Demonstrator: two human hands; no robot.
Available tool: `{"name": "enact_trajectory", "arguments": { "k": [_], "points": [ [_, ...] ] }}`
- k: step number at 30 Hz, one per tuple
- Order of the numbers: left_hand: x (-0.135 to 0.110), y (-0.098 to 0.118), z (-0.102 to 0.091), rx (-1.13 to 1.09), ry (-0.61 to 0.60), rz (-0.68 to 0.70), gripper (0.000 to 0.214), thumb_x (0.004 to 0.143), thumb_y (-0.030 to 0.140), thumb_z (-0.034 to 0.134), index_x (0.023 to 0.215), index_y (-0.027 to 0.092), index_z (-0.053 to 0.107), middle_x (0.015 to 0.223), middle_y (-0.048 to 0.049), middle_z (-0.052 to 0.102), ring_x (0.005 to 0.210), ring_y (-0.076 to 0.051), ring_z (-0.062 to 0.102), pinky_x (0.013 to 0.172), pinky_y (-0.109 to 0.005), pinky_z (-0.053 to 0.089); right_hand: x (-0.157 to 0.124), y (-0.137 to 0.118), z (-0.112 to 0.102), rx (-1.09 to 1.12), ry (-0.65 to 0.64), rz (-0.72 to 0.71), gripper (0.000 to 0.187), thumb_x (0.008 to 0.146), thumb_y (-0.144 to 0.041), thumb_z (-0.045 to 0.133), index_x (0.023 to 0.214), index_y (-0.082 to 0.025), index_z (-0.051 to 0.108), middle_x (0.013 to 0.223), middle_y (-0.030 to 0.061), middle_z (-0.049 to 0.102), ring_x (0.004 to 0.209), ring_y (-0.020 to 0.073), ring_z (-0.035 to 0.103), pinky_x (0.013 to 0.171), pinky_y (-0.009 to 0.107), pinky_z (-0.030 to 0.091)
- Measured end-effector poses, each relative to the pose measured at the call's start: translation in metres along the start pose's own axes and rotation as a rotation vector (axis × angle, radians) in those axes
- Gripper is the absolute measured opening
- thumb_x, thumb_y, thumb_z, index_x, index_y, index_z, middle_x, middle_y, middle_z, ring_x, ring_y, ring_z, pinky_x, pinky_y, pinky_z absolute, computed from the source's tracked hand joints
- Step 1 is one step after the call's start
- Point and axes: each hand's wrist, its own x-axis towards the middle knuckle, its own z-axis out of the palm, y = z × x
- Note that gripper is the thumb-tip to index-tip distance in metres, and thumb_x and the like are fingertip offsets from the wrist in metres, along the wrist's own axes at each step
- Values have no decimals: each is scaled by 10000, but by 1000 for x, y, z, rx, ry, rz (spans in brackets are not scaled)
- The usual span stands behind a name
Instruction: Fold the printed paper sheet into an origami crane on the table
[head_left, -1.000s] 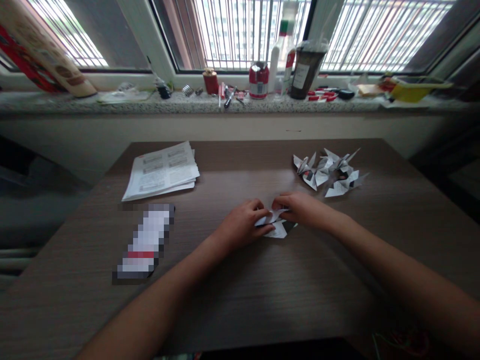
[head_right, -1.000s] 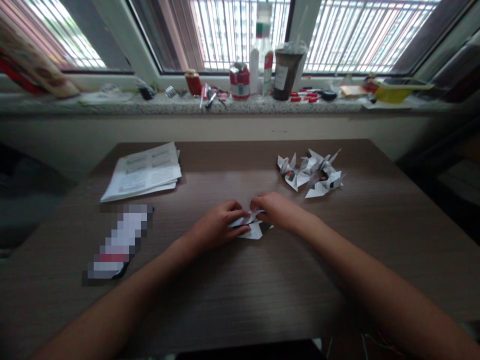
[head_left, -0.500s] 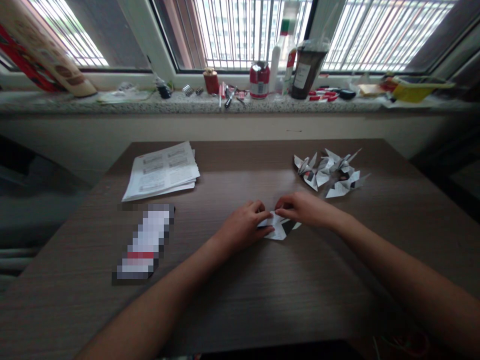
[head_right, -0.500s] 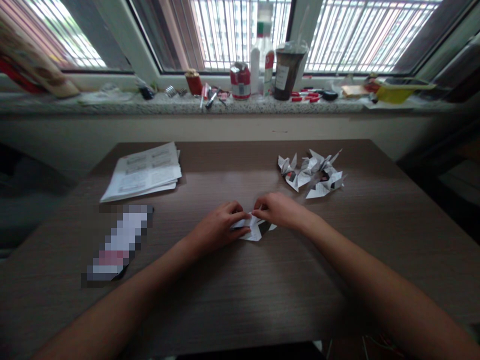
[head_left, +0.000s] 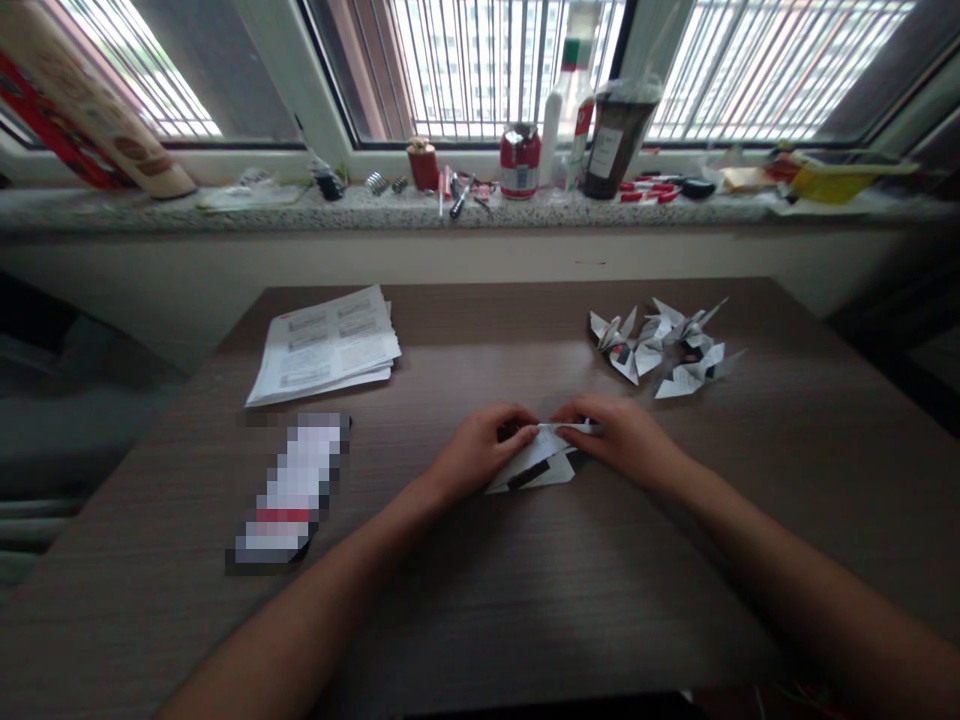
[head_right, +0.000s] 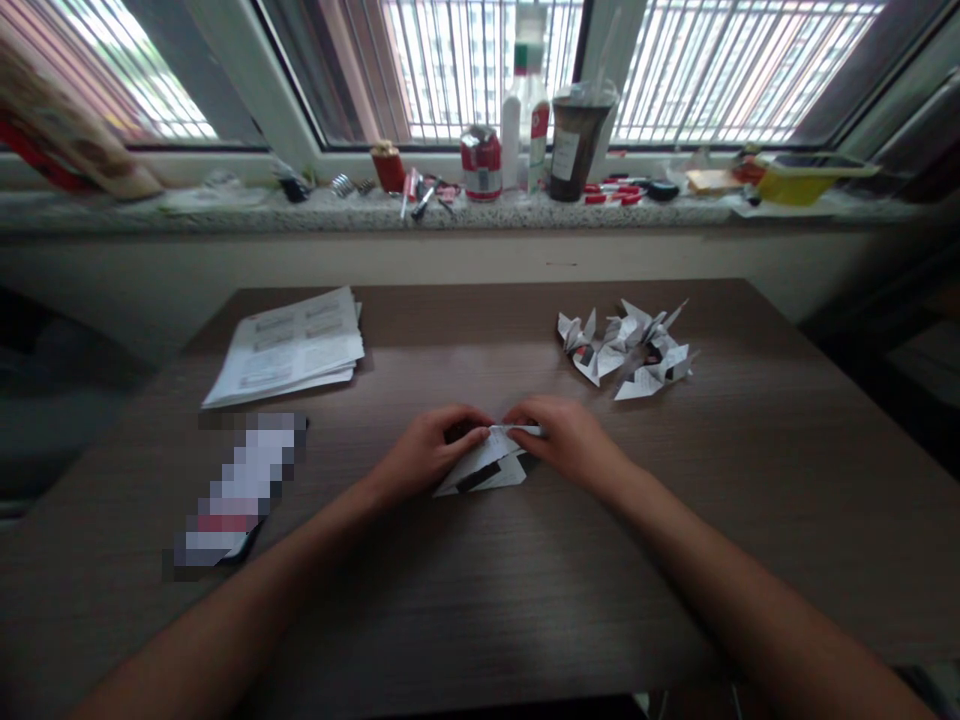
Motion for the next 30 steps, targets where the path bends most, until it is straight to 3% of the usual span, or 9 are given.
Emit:
{"name": "enact_trajectory", "arguments": {
  "k": [4, 11, 21, 30],
  "points": [
    [-1, 4, -1, -100, -11, -9, 218, 1013, 340, 613, 1064, 191, 763, 1033, -40, 787, 954, -196, 718, 882, -310, 553, -5, -5, 0, 25, 47, 7, 128, 997, -284, 638, 1040, -215, 736, 1003, 57, 766, 923, 207, 695, 830, 326, 511],
    [-2, 10, 0, -152, 81, -5, 187, 986, 318, 655, 1017, 168, 762, 968, -47, 776, 877, -182, 706, 816, -291, 543, -10, -9, 2, 80, 67, 37, 182, 1030, -328, 615, 966, -207, 736, 926, 39, 747, 858, 181, 676, 785, 303, 490],
    [-2, 13, 1, -197, 24, -40, 218, 988, 347, 650, 968, 155, 751, 917, -45, 755, 853, -180, 684, 793, -287, 520, -10, -9, 5, 83, 66, 43, 148, 1014, -294, 643, 940, -205, 736, 898, 32, 740, 837, 180, 669, 770, 302, 477],
    [-2, 15, 3, -186, 57, 3, 239, 1008, 364, 619, 936, 155, 712, 866, -30, 703, 813, -172, 639, 751, -268, 486, -11, -4, 9, 128, 97, 22, 129, 1014, -296, 663, 949, -216, 739, 893, 22, 738, 824, 175, 669, 752, 298, 474]
  ]
}}
